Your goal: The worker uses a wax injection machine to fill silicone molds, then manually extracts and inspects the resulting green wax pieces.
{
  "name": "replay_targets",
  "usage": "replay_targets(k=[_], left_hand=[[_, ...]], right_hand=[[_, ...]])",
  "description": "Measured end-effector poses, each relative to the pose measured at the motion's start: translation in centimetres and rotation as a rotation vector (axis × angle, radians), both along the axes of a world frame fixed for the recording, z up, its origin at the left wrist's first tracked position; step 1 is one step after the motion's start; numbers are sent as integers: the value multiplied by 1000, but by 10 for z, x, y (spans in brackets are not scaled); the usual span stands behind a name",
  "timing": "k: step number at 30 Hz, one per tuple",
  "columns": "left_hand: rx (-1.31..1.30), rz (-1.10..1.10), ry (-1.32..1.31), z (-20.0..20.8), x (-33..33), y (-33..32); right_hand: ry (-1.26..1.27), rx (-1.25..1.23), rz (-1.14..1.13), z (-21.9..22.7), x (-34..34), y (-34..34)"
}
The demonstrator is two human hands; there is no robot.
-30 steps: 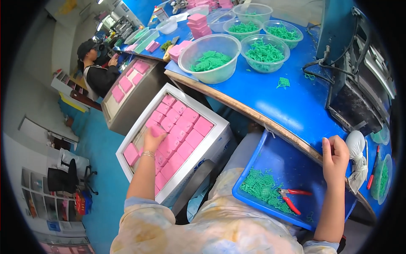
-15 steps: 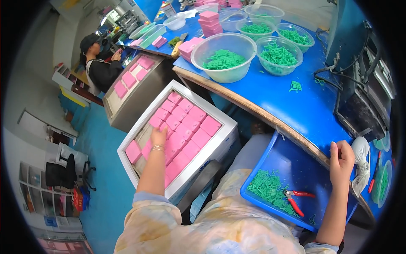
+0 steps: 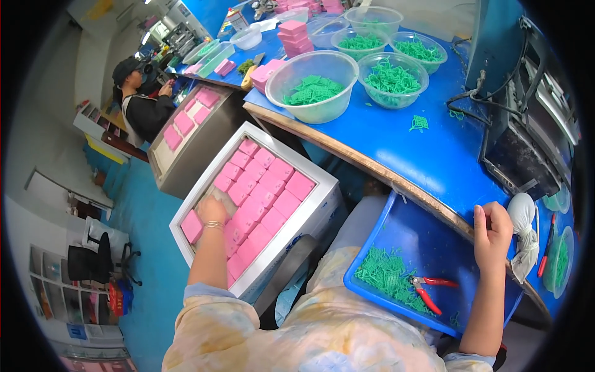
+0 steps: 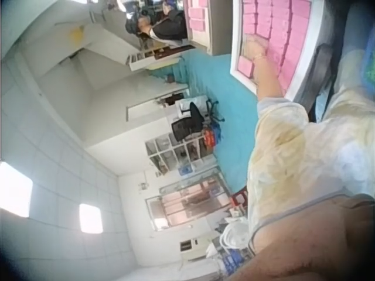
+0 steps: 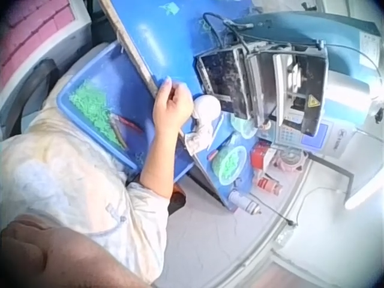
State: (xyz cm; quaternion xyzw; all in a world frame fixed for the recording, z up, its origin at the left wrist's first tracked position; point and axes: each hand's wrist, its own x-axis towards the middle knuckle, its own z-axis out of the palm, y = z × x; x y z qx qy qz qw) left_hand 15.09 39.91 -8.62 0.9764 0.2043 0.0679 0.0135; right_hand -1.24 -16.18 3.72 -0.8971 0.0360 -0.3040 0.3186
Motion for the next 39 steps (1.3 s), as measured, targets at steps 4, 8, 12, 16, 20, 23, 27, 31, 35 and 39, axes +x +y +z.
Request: replay_targets(k=[4,8,12,16,20,23,27,31,35,39], left_hand=[[-32,82,264,-1,-13,36],[-162,3,225,21,-24,25],[-51,-276,200,62,-32,-3],[-269,-535,-42,92,-41,-86],[-972,-861,-79,122,-76,-185],[-1044,-1041,82,150,-113,-268],[-711,-1547,-280,140,-130,-331],[-1000,-1674,209,138,-135,-361],[-1450,-1410,552,123,-132,-357],[-1661,-1168,585,129,-136,-360]], right_hand=[[-23,-28,19,3,-1,0],[-17,-25,23,3,1,2],[-51,-15,41,1,-4,0],[68,468,169,-2,-24,10],[387,986,516,17,-37,59],[445,1127,788,-10,-40,69],[407,1288,844,-28,-44,77],[239,1041,614,-27,-45,67],[315,649,532,-23,-54,56],[370,251,473,-10,-53,46]])
